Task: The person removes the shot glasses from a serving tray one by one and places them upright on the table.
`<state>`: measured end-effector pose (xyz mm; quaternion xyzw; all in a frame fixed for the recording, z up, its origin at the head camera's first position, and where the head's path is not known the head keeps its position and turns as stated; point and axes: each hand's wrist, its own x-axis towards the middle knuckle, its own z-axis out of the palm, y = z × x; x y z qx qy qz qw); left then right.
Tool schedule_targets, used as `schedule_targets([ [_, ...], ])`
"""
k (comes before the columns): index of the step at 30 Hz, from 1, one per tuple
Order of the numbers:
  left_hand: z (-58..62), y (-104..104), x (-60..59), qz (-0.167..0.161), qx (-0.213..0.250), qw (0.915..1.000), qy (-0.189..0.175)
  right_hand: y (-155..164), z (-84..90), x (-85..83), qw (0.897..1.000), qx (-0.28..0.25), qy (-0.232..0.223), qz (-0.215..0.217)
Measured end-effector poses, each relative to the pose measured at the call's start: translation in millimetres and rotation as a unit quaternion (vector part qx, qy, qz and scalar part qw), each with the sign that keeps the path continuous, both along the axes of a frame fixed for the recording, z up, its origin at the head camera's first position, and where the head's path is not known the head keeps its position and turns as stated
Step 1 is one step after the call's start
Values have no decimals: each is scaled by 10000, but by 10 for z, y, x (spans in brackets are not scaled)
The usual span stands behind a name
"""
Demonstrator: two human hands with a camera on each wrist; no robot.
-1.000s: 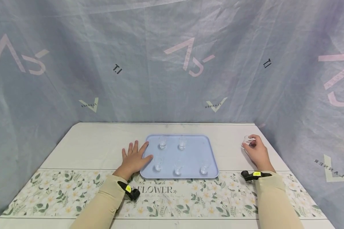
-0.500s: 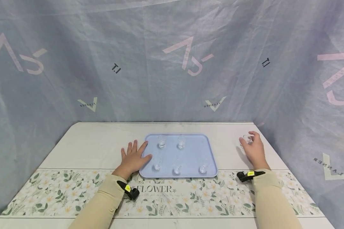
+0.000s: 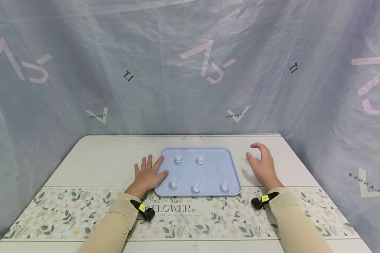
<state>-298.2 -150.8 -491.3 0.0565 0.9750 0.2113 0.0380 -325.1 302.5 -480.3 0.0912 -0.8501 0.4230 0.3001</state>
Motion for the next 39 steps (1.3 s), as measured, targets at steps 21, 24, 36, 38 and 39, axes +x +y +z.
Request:
schedule_targets([
  [21, 77, 18, 52, -19, 60, 9999, 161, -406, -101, 462, 9354, 723, -583, 3411],
  [24, 82, 21, 61, -12, 23, 9999, 126, -438, -48, 512, 9346, 805, -627, 3408],
  [36, 51, 9, 31, 4, -57, 10000, 35, -489, 47, 590, 9389, 1162, -765, 3149],
  [38, 48, 7, 33, 8, -69, 10000, 14, -462, -47, 538, 9395, 1180, -737, 3132],
  [39, 47, 7, 35, 8, -73, 10000, 22, -453, -74, 522, 9397, 1196, -723, 3123],
])
